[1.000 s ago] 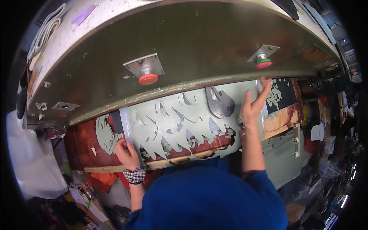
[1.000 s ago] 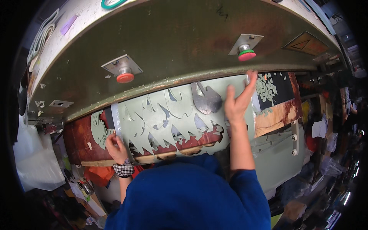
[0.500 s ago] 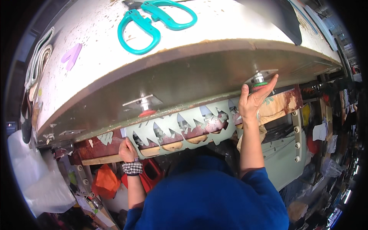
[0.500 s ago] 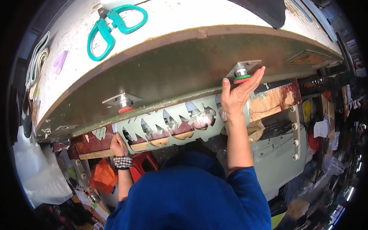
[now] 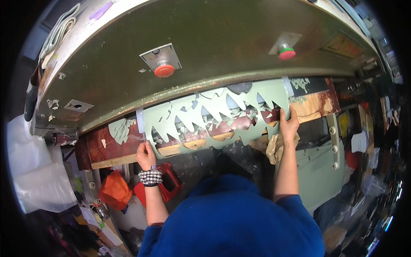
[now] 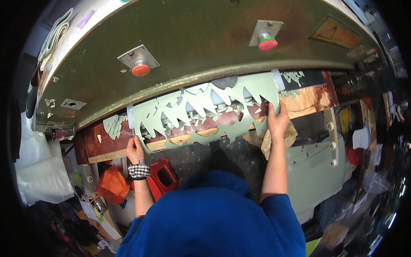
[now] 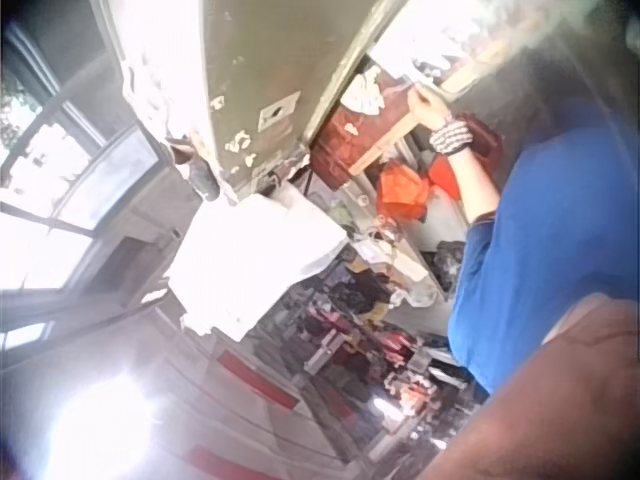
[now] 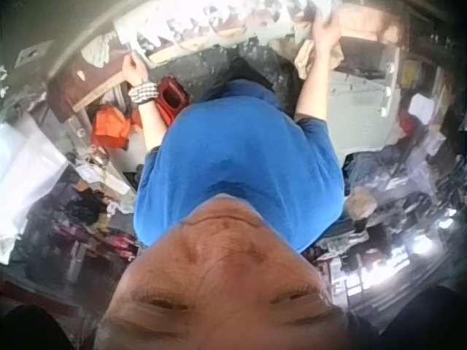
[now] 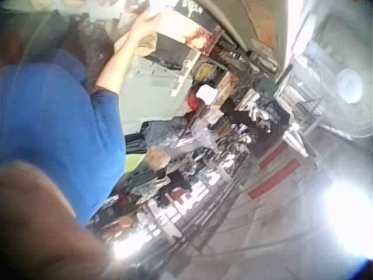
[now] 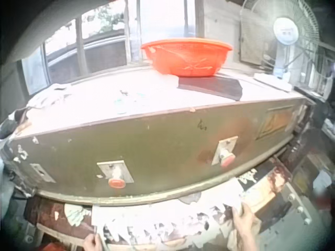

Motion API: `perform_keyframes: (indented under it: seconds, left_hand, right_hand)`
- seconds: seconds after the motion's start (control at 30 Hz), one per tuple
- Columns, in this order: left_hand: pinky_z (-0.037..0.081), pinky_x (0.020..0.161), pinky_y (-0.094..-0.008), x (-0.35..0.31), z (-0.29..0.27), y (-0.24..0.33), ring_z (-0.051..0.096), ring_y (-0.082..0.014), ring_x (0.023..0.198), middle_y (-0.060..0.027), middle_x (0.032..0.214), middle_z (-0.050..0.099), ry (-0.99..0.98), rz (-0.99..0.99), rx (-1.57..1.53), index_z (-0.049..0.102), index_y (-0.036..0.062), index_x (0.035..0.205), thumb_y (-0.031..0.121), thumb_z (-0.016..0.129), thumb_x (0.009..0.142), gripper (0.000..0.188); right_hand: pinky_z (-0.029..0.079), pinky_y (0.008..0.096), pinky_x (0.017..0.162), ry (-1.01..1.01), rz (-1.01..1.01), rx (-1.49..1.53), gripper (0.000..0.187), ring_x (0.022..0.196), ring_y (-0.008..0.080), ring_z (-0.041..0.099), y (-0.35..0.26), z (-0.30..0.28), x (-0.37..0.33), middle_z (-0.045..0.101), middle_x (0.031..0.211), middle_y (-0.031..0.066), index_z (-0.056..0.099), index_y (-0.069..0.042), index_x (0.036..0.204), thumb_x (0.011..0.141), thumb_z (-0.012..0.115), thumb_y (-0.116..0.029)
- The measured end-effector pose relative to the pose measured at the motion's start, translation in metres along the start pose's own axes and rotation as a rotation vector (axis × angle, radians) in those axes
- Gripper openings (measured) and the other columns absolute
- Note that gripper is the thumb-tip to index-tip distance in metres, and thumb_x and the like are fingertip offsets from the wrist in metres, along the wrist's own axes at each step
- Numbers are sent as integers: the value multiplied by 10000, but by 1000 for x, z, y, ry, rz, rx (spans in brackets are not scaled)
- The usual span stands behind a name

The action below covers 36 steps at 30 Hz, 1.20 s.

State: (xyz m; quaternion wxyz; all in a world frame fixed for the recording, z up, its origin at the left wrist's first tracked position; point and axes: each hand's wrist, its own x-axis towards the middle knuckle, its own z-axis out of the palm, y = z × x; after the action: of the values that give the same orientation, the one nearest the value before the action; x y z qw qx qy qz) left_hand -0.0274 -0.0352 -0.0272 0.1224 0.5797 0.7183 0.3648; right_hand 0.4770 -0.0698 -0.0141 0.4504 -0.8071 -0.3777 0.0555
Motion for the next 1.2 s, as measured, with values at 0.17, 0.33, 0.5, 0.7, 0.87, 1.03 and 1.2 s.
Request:
perform_keyframes:
  seconds: [0.17,0.33,0.5,0.7,0.87,1.03,1.2]
  left_hand:
    - [405,534,-377,-38,-19,-3,492,-281,550,-152,641,526,-23,53,11,563,-7,749,152,573,928,240]
    - [441,610,-303,-66,-41,-13,499,-143,649,-76,745,577,-20,-10,-155,582,11,984,182,520,965,182]
    - [436,686,-239,-35,-46,36,505,-96,733,-16,827,557,191,-233,-296,556,7,1095,89,538,936,180]
    - [434,743,-322,-8,62,177,556,-193,748,-42,779,583,-389,207,-378,640,74,986,93,664,790,199]
    - [383,751,-395,-19,140,248,523,-309,795,-116,779,552,-476,316,-199,582,21,842,182,491,925,203]
    - [373,731,-404,-23,146,260,513,-311,786,-111,781,554,-312,396,-158,568,26,813,155,536,898,158]
    - [406,725,-398,-12,143,252,521,-306,787,-107,783,564,-363,485,27,580,37,781,107,641,824,102]
  right_hand:
    - [440,392,934,196,-242,-90,494,1101,335,531,-36,-10,-19,541,1190,188,527,18,1229,802,702,-157]
    - [318,463,1072,-401,-589,7,1016,1274,409,366,-88,25,-37,475,1307,190,345,-45,1418,565,879,-187]
    - [428,384,991,-485,-346,85,1032,1173,297,510,-112,34,-34,513,1251,182,294,-23,1426,568,864,-88]
    - [470,317,930,-611,59,704,1091,1052,202,585,-103,47,-18,568,1164,139,188,-21,1457,601,864,-43]
    - [467,316,932,-612,151,727,1072,1062,195,578,-94,41,-21,573,1170,133,203,-15,1452,609,865,-52]
    - [438,358,999,-594,369,1186,890,1136,230,537,-85,31,-4,551,1204,151,261,-7,1431,701,770,6]
    - [360,393,1088,-435,533,1591,703,1184,258,503,-61,15,33,509,1274,171,341,14,1387,816,718,-146]
